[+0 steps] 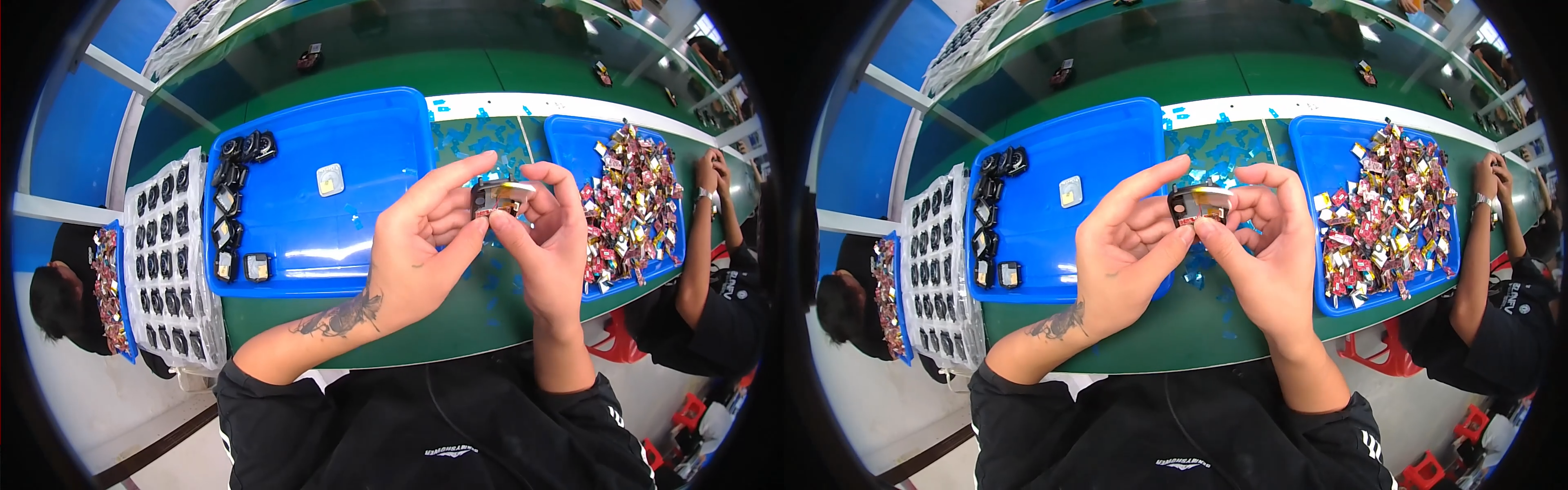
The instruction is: Assembling small electronic devices by installing internal components like batteries into casings on a factory production line.
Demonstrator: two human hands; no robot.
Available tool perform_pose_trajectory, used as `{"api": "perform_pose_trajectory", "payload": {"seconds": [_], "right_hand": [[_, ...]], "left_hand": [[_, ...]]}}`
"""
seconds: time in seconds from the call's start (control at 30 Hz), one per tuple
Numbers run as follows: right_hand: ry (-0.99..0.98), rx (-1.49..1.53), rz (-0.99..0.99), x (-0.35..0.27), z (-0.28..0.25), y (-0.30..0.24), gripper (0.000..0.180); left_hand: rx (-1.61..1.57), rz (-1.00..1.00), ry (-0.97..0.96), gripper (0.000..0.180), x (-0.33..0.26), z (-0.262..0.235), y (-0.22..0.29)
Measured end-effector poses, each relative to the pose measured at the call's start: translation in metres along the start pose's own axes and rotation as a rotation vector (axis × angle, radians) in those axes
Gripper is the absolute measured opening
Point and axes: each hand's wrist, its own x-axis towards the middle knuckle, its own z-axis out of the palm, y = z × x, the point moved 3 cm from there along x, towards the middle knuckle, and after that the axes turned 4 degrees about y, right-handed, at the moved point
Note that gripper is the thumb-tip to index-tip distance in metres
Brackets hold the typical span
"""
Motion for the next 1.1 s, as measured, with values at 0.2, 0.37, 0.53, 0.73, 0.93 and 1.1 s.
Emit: {"api": "perform_pose_trajectory", "payload": {"seconds": [0.2, 0.37, 0.53, 0.73, 0.93, 1.1], "right_hand": [[-0.103, -0.256, -0.089, 0.010, 0.005, -0.017, 0.048], [-0.354, -0.607, -0.236, 0.118, -0.002, -0.036, 0.045], [-0.225, -0.910, 0.189, 0.230, -0.002, 0.023, 0.059], [-0.169, -1.154, -0.074, 0.253, -0.013, 0.048, 0.052], [-0.168, -0.802, -0.002, 0.246, -0.056, 0.004, 0.040], [-0.485, -1.032, -0.161, 0.181, -0.083, -0.046, 0.016]], "left_hand": [[0.081, -0.163, 0.072, 0.055, 0.000, -0.004, 0.006], [1.464, 0.252, -0.149, 0.032, 0.004, -0.086, 0.064], [2.009, -0.023, 0.503, 0.027, -0.023, -0.212, 0.091], [2.094, -0.054, 0.355, 0.027, -0.036, -0.224, 0.079], [1.672, 0.077, 0.365, 0.022, -0.019, -0.206, 0.081], [0.590, -0.142, 0.239, 0.014, 0.004, -0.113, 0.070]]}}
